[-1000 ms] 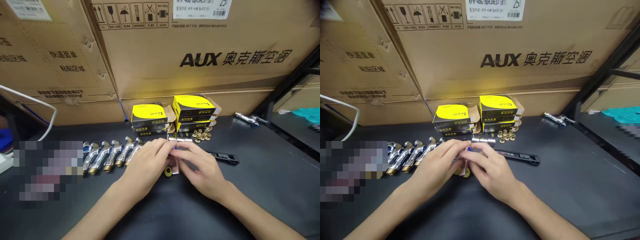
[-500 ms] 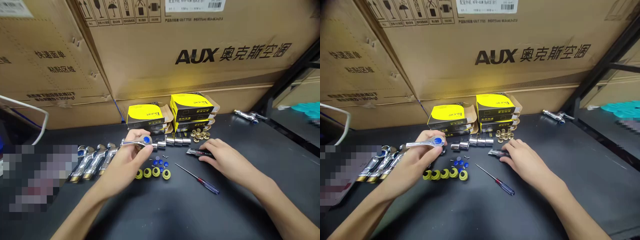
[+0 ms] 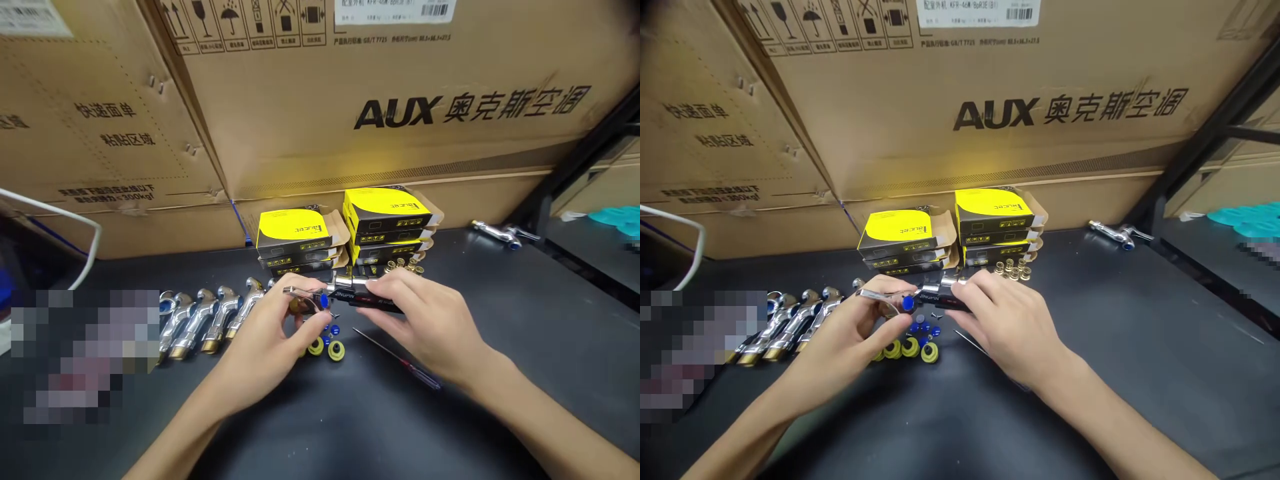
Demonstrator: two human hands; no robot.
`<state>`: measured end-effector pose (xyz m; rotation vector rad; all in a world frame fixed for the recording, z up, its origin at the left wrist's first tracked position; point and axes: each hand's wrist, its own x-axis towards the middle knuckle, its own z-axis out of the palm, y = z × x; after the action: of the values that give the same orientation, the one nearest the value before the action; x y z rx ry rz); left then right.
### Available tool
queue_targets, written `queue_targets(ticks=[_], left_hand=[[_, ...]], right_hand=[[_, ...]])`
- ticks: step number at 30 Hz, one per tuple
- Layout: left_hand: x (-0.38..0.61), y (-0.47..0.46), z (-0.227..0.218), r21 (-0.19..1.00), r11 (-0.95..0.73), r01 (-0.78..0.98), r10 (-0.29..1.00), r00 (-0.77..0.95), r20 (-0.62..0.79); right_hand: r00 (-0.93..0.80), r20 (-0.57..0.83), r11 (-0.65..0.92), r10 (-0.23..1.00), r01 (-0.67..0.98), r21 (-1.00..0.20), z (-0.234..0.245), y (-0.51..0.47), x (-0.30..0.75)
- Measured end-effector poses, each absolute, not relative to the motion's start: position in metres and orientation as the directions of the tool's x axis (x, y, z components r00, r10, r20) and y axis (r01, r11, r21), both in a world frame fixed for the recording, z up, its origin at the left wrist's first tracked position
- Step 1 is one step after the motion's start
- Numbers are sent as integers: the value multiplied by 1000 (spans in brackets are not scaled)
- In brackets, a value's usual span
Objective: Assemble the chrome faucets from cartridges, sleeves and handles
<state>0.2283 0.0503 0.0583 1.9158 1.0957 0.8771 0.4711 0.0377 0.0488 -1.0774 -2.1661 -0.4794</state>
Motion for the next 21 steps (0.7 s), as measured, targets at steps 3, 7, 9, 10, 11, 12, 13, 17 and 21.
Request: queue_targets(ticks=[3, 7, 9, 10, 11, 12, 13, 17, 21], left_hand=[[227, 50, 57, 857, -345, 384, 898, 399, 183], [227, 51, 58, 833, -357, 424, 897, 406, 178], [228, 51, 58, 809, -377, 451, 892, 413, 185], [229, 51, 58, 796, -390, 463, 888, 419, 191], [229, 52, 59, 778, -407, 477, 882, 426, 200], [229, 52, 59, 755, -428, 497, 876, 435, 211], [228, 52, 59, 725, -450, 522, 870, 440, 224], [224, 56, 59, 602, -503, 620, 861, 417, 290], [220, 60, 58, 591, -494, 637, 869, 386, 310]], right_hand=[[-436, 709, 583, 554, 811, 42, 45, 38, 470], [-422, 708, 551, 566, 833, 56, 43, 36, 468], [-416, 704, 540, 576, 840, 54, 43, 34, 466], [-412, 702, 536, 581, 842, 51, 43, 34, 465], [-410, 699, 535, 587, 843, 45, 43, 33, 465], [-410, 696, 539, 590, 842, 39, 43, 33, 465], [-413, 693, 547, 591, 836, 32, 42, 33, 465], [-428, 682, 579, 593, 815, 8, 38, 31, 473], [-411, 637, 545, 652, 838, -17, 33, 29, 487]])
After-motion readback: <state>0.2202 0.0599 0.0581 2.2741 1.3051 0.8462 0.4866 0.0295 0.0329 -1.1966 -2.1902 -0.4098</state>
